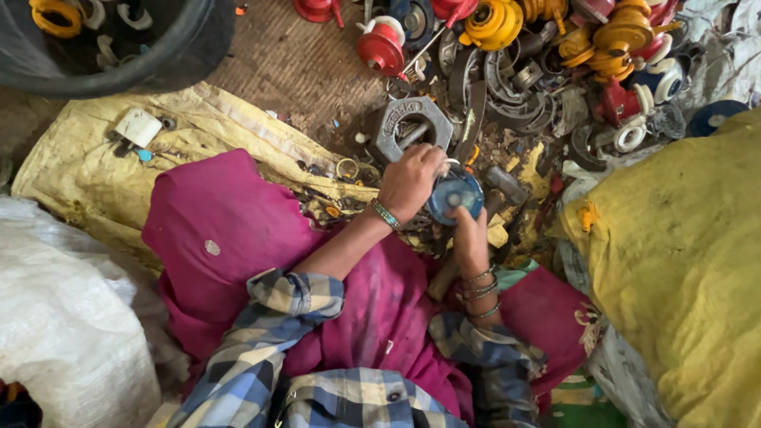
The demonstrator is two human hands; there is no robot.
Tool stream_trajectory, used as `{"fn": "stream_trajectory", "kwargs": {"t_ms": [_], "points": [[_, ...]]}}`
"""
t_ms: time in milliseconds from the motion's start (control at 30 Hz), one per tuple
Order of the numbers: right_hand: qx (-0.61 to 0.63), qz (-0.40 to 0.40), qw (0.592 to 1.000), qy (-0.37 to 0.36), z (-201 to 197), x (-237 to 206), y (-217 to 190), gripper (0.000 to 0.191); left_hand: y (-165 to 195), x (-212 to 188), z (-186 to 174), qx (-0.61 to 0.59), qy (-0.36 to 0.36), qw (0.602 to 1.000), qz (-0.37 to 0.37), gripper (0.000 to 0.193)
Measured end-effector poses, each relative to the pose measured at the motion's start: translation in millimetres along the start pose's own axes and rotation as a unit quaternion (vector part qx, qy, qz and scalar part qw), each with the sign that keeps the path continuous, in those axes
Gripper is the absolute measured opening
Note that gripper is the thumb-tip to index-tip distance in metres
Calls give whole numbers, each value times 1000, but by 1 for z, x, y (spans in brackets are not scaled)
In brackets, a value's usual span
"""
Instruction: The person sits on the floor and uses a hammer to strike a small blue plastic component held in a metal fixture. They repeatedly adjust the part, tap it with the hammer, and place finished pieces into a nearby white sack.
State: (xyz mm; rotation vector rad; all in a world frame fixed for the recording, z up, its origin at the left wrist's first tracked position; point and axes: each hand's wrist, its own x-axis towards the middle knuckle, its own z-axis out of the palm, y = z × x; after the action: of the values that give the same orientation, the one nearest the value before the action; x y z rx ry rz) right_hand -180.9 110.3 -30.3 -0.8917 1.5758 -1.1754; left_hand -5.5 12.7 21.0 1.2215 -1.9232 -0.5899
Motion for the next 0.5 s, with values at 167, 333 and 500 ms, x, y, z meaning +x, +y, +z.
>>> {"fn": "stream_trajectory", "kwargs": {"t_ms": [167,333,500], "points": [[-11,39,999,-19,8,2,6,21,-20,-6,16,-5,6,997,-72,21],[-95,-42,994,-17,15,5,12,21,-44,0,17,-85,-81,988,-100,31],[-128,-44,990,48,-11,3,0,23,-36,-1,18,-201,-248,947,37,53]]}}
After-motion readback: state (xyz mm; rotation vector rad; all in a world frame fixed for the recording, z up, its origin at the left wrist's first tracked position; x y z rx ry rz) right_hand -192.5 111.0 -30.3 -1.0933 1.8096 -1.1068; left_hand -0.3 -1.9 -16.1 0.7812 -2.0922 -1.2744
